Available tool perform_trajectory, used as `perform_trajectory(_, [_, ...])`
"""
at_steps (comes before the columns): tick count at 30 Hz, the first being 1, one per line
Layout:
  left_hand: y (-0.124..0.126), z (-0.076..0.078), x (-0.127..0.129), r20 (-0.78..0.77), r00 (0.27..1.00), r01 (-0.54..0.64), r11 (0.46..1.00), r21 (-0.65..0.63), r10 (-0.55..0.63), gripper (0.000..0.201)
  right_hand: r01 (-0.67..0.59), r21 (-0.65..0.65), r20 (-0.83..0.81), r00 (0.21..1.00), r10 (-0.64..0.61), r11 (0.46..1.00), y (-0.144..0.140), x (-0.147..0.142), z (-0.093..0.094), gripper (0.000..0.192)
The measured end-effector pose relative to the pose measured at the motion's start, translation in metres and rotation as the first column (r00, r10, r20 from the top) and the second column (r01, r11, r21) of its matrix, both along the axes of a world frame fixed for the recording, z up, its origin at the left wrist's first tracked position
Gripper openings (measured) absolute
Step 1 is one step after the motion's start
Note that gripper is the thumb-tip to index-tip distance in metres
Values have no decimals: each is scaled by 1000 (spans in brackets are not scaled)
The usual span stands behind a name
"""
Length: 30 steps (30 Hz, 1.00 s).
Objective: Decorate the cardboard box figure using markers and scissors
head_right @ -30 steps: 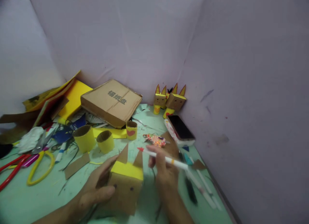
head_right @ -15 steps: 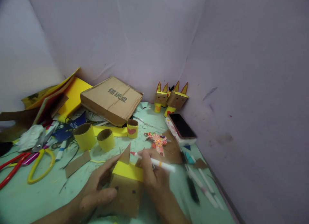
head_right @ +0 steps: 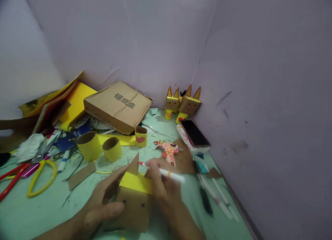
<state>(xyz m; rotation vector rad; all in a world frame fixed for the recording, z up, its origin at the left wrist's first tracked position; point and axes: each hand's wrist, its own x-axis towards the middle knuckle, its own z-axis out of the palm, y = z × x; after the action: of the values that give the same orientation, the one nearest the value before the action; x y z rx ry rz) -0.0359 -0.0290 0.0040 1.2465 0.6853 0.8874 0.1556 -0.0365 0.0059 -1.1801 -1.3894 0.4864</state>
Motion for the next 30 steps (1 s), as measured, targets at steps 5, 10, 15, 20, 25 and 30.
perform_trajectory(5, [-1, -4, -1, -4, 999, -32, 999, -18, 32, 81, 53, 21, 27, 998, -54, 998, 0, -2, 3, 40])
perform_trajectory(10, [-1, -4, -2, -19, 999, -47, 999, -17, 46, 83, 43, 24, 35, 998, -44, 999, 1, -2, 3, 45])
perform_trajectory(15, [0, -2, -1, -6, 1000, -17, 1000, 12, 17, 81, 35, -21, -38, 999, -35, 999, 1, -1, -4, 35])
perform_trajectory(20, [1, -4, -1, -11, 1000, -12, 1000, -4, 12, 83, 9, -5, -44, 999, -10, 1000, 0, -1, -3, 31])
perform_trajectory(25, [1, -3, -2, -14, 1000, -8, 1000, -8, 8, 83, 53, 26, 16, 998, -53, 998, -1, -3, 6, 41])
perform_trajectory(30, [1, -3, -2, -21, 1000, 5, 1000, 13, -5, 83, 38, 50, 32, 999, -39, 998, 0, -3, 7, 43])
